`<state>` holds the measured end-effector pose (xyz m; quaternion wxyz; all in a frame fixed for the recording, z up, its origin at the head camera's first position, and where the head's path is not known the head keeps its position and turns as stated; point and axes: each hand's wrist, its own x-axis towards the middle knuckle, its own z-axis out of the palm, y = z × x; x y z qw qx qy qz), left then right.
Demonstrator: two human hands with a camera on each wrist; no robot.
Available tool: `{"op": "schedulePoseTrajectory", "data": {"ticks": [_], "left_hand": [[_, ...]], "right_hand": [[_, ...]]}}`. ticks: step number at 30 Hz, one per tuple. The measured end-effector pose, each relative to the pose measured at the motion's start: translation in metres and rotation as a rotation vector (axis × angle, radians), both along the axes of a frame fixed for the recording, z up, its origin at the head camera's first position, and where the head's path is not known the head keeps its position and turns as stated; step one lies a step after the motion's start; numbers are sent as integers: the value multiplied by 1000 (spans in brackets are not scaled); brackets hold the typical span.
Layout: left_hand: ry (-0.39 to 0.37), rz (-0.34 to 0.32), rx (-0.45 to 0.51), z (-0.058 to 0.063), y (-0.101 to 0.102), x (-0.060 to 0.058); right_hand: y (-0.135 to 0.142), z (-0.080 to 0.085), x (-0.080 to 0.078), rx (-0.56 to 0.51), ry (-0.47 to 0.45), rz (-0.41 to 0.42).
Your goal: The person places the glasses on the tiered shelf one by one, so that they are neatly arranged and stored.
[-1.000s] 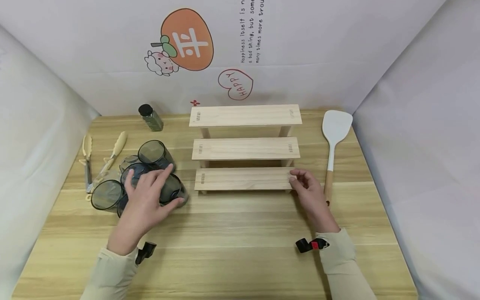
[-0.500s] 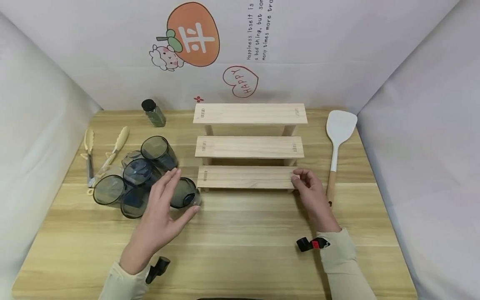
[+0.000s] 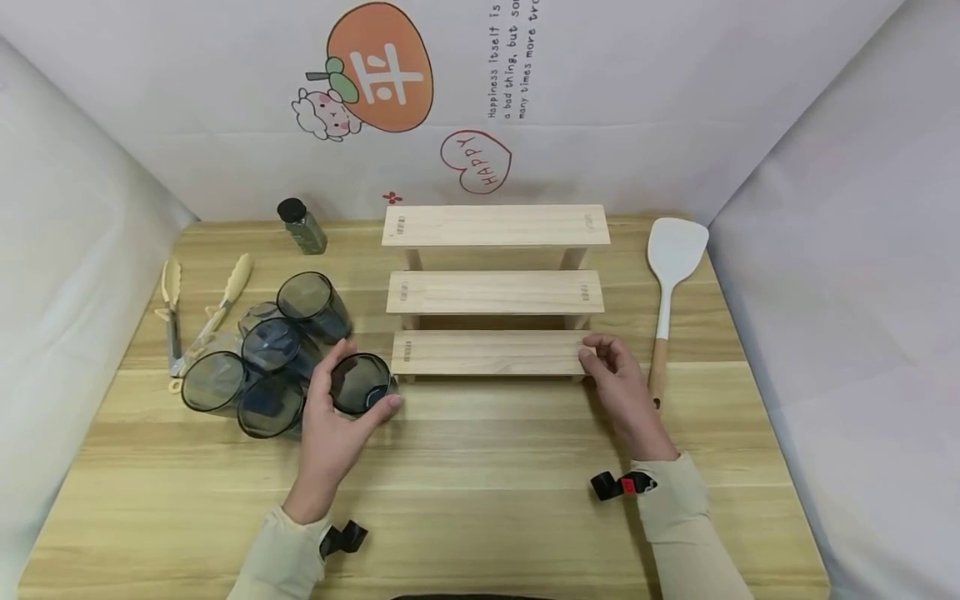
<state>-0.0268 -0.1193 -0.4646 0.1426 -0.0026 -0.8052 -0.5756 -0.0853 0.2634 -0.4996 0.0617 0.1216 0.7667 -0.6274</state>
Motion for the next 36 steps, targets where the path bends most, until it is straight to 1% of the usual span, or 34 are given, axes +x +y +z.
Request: {"op": "schedulePoseTrajectory", "data": {"ticks": [3,8,11,13,15,17,19,22,26,29,31,36], "left_hand": [[12,-12,77,-2,0,-2],[56,-94,187,-1,-3,-4],[33,-121,236,-5,-5,-4],[12,-124,264,-9,-6,-4],[10,-120,283,-13,-6,-4],[16,-112,291,-15,-5,-4],[24,-103,290,-13,-3,-4],[25,-100,290,-3,1,-3],[35,-108,259,8,2,-1],[39,-117,225,9,0,-1],[33,-131,222,9,-2,-2],[16,-164,244,-3,-7,-7]], "right_hand": [[0,0,0,-2,-10,-3],[0,2,0,-2,-6,-3],[-1,2,0,-7,1,-4],[-1,3,0,-9,2,-2],[-1,3,0,-6,0,1],[-1,4,0,-1,-2,4],[-1,4,1,-2,-2,6],[0,3,0,-14,0,9],[1,2,0,-33,6,12],[1,1,0,-40,12,15],[2,1,0,-39,17,15],[2,0,0,-37,23,17]]}}
